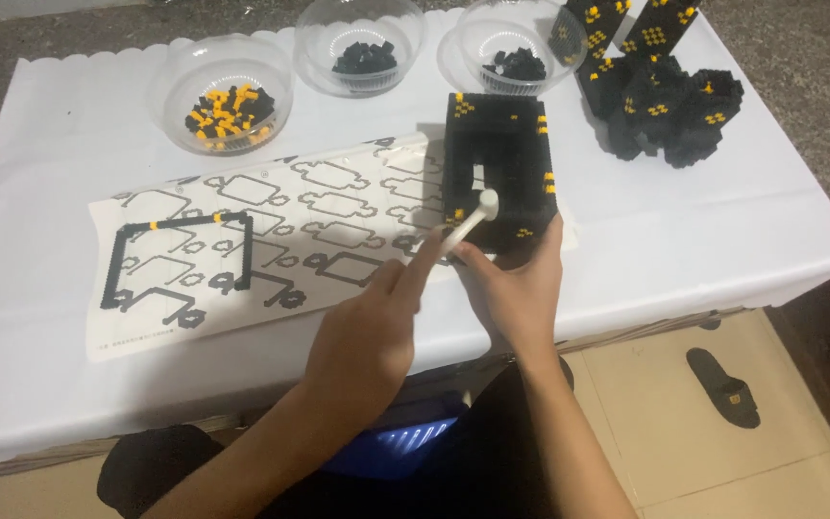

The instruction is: The person assembles a black and yellow Lego model by connecting pre-built sections and using a white plastic tool to press the pieces together. They handle multiple model sections and use the tool to secure the connections.

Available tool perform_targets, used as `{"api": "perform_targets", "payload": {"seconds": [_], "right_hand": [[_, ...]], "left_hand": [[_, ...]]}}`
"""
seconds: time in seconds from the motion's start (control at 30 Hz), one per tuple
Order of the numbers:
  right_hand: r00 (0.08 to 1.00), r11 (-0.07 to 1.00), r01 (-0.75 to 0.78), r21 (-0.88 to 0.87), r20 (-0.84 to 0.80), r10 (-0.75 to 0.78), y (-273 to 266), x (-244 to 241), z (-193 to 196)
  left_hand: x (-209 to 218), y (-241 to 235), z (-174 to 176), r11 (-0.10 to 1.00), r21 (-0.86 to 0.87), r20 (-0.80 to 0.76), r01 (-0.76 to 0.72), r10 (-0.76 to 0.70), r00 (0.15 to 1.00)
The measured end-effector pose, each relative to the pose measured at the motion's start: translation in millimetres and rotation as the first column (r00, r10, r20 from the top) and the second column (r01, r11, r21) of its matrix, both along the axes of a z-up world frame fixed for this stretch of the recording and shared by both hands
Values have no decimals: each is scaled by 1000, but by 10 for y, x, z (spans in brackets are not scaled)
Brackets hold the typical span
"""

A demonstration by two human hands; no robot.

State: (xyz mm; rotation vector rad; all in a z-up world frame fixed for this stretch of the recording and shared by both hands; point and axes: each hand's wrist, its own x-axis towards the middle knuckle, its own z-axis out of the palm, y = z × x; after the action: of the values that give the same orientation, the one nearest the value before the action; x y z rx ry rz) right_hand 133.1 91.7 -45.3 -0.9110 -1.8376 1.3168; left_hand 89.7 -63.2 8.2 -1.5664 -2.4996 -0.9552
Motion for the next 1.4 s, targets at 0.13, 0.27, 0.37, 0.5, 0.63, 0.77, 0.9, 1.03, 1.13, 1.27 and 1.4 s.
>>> {"api": "perform_targets", "payload": {"seconds": [0.13,0.27,0.37,0.5,0.63,0.77,0.9,1.03,1.13,1.27,1.4], "right_hand": [[1000,981,4,-194,11,-2,-102,43,341],[996,996,17,-89,92,-9,-151,68,302],[998,979,8,205,52,-19,-112,91,-74],[975,696,-7,718,-148,163,-73,135,-353],[927,613,-52,789,-190,323,-100,154,-213],[937,890,-76,450,-273,218,-105,100,-29],[927,968,-249,-39,-299,226,-116,-36,112],[898,946,-305,-105,-363,249,-258,-181,248],[903,979,-170,-115,-416,108,-288,-299,193],[977,998,-13,62,-210,26,-267,-414,170],[980,997,-70,41,-183,77,-239,-471,199]], "left_hand": [[-24,98,-57,998,-51,49,-21,24,999],[-54,143,63,969,-242,-71,-43,27,997],[-206,135,19,985,-167,-50,-47,39,998],[-321,-32,143,999,-5,72,-54,54,996],[-295,-144,184,986,-142,231,-89,120,965],[-262,-205,251,991,-77,205,-110,123,971],[-329,-227,177,984,113,166,-141,121,979],[-509,18,142,914,264,278,-309,234,932],[-678,123,66,885,321,509,-336,138,850],[-828,160,-94,933,342,367,-110,-25,930],[-813,107,-89,924,383,187,-10,-67,980]]}}
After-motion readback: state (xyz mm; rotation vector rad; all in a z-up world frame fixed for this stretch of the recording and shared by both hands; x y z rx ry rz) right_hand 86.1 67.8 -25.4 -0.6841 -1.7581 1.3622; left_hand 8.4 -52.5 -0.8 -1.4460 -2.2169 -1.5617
